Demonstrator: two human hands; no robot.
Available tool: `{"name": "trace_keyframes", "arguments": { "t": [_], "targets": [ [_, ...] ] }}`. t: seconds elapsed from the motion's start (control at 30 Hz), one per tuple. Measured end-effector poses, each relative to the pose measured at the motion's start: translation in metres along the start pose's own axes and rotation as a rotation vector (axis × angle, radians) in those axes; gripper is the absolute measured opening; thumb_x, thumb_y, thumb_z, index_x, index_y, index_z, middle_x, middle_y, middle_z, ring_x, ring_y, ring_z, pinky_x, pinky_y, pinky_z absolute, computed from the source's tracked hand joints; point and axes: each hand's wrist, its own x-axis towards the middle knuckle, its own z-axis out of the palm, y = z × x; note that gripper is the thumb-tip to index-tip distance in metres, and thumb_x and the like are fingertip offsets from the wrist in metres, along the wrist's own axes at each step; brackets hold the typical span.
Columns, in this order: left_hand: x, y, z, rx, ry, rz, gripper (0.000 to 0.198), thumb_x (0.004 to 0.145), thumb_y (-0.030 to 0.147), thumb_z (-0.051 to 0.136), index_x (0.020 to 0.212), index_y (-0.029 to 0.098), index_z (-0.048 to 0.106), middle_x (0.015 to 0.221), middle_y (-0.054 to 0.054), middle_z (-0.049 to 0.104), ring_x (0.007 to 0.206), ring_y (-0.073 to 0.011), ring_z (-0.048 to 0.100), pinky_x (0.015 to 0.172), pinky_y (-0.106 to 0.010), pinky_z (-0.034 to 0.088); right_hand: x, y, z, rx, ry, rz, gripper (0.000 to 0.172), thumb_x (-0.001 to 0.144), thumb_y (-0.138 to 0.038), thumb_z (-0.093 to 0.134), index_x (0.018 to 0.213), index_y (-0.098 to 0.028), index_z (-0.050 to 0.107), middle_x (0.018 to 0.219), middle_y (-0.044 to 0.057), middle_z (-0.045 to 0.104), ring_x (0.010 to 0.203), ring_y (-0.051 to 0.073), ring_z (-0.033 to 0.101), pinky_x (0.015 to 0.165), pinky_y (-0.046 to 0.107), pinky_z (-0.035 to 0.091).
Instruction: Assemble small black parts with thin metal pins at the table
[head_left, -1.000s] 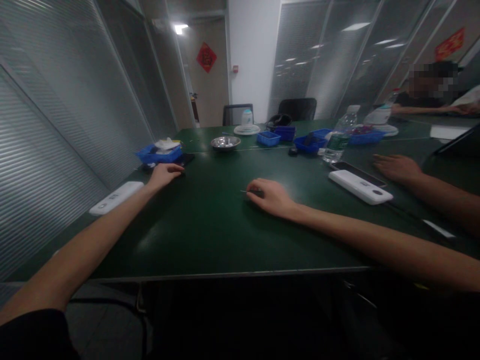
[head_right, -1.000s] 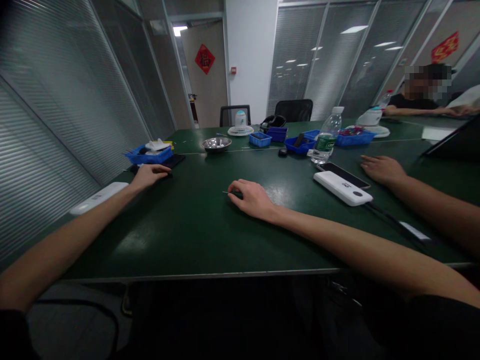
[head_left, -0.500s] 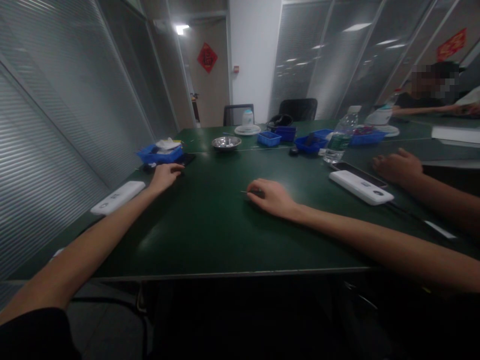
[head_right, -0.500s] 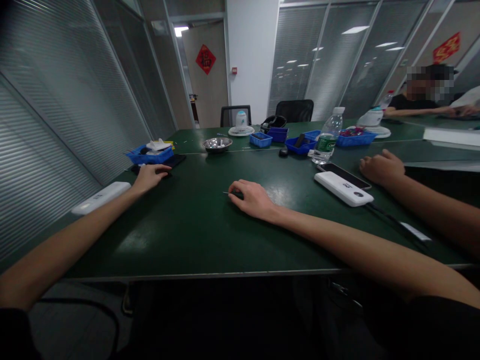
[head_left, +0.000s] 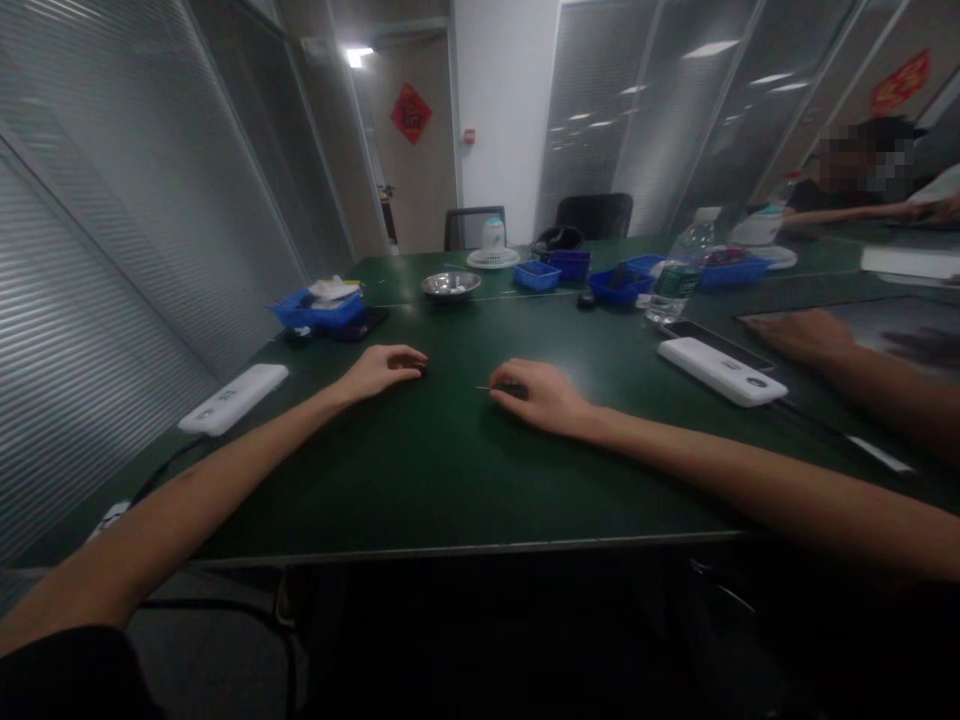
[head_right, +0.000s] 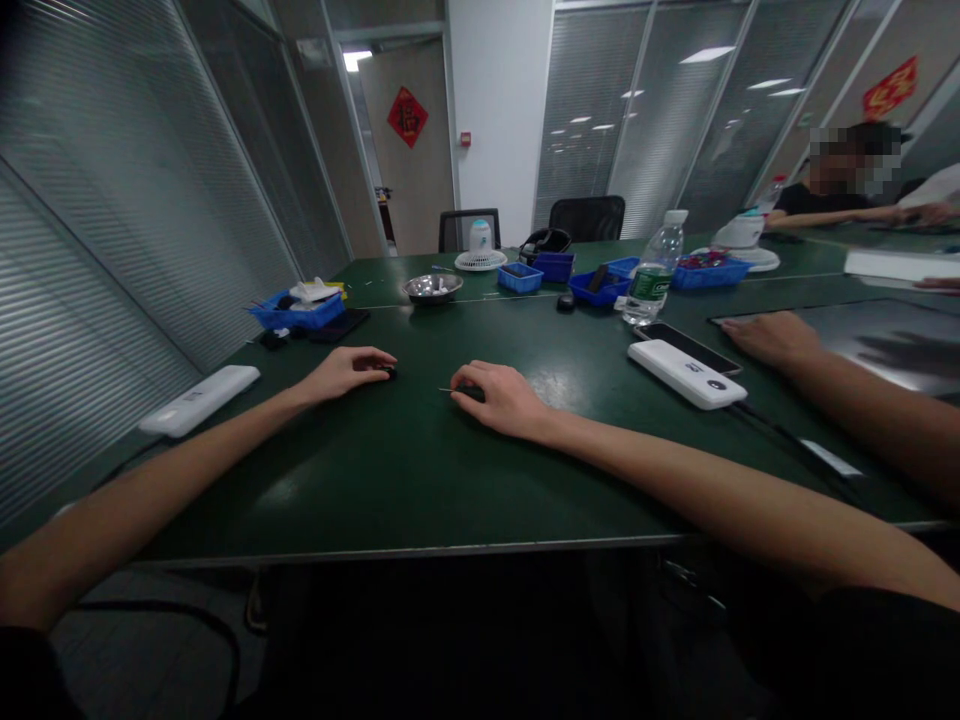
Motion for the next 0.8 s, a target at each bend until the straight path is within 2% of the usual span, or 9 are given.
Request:
{"name": "trace_keyframes", "arguments": {
  "t": [0.13, 0.27, 0.5, 0.7, 0.8],
  "targets": [
    [-0.009, 0.044, 0.032, -0.054, -0.119, 0.136, 0.040, 0.092, 0.041, 0.071, 0.128, 0.023, 0.072, 0.124, -0.008, 0.073, 0.099, -0.0224, 0.068, 0.088, -0.037, 0.054, -0.001, -0.002, 0.000, 0.012, -0.011, -0.057, 0.020, 0.100, -0.033, 0.060, 0.113, -0.020, 0.068, 0.106, 0.007, 0.069, 0.091, 0.020, 0.065, 0.077, 0.031, 0.049],
    [-0.017, 0.067, 0.044, -0.095, -0.148, 0.196, 0.037, 0.093, 0.039, 0.072, 0.126, 0.024, 0.072, 0.122, -0.007, 0.073, 0.091, -0.0199, 0.066, 0.084, -0.035, 0.053, -0.003, -0.004, 0.000, 0.014, -0.038, -0.109, 0.020, 0.101, -0.032, 0.059, 0.114, -0.020, 0.067, 0.107, 0.006, 0.068, 0.089, 0.018, 0.064, 0.076, 0.031, 0.048],
    [-0.016, 0.063, 0.045, -0.016, -0.092, 0.172, 0.029, 0.092, 0.043, 0.073, 0.111, 0.021, 0.077, 0.100, -0.006, 0.073, 0.081, -0.0201, 0.062, 0.071, -0.033, 0.048, -0.003, -0.005, -0.001, -0.003, -0.060, -0.128, 0.021, 0.102, -0.033, 0.058, 0.115, -0.020, 0.066, 0.107, 0.006, 0.068, 0.085, 0.018, 0.062, 0.073, 0.030, 0.045],
    [-0.017, 0.062, 0.049, -0.085, -0.108, 0.235, 0.026, 0.093, 0.040, 0.072, 0.111, 0.022, 0.078, 0.106, -0.007, 0.074, 0.086, -0.0209, 0.064, 0.076, -0.034, 0.049, -0.004, -0.005, -0.001, 0.004, -0.069, -0.170, 0.021, 0.102, -0.034, 0.057, 0.115, -0.019, 0.066, 0.107, 0.007, 0.067, 0.086, 0.018, 0.062, 0.073, 0.030, 0.045],
    [-0.017, 0.063, 0.049, -0.132, -0.117, 0.229, 0.024, 0.094, 0.038, 0.071, 0.112, 0.023, 0.079, 0.109, -0.007, 0.074, 0.095, -0.0229, 0.066, 0.084, -0.036, 0.051, -0.005, -0.005, -0.001, 0.002, -0.065, -0.185, 0.021, 0.102, -0.033, 0.057, 0.117, -0.019, 0.066, 0.109, 0.007, 0.067, 0.085, 0.017, 0.062, 0.073, 0.030, 0.045]
  ]
}}
